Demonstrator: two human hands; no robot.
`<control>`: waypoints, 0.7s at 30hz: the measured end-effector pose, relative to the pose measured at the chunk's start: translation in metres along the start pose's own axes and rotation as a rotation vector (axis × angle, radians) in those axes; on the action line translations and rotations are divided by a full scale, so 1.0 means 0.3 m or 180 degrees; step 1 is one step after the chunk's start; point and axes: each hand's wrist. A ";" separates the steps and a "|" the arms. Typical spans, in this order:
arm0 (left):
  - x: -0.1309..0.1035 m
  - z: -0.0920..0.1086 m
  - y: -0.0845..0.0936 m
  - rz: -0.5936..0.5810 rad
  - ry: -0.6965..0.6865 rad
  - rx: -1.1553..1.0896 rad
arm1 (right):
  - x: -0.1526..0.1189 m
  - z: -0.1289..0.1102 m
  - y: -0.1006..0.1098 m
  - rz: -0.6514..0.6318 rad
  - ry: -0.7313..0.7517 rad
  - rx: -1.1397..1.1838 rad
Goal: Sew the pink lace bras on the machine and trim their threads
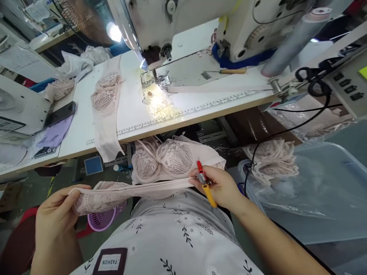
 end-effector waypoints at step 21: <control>0.248 -0.372 -0.382 -0.0122 0.1331 -0.1130 | 0.169 0.235 0.100 -0.0141 -0.0698 -0.1363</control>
Point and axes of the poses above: each hand's wrist, its own x-axis towards the middle knuckle, its own y-axis out of the back of the hand, z = x × y, and after that the axes turned 13 degrees about -y, right-handed
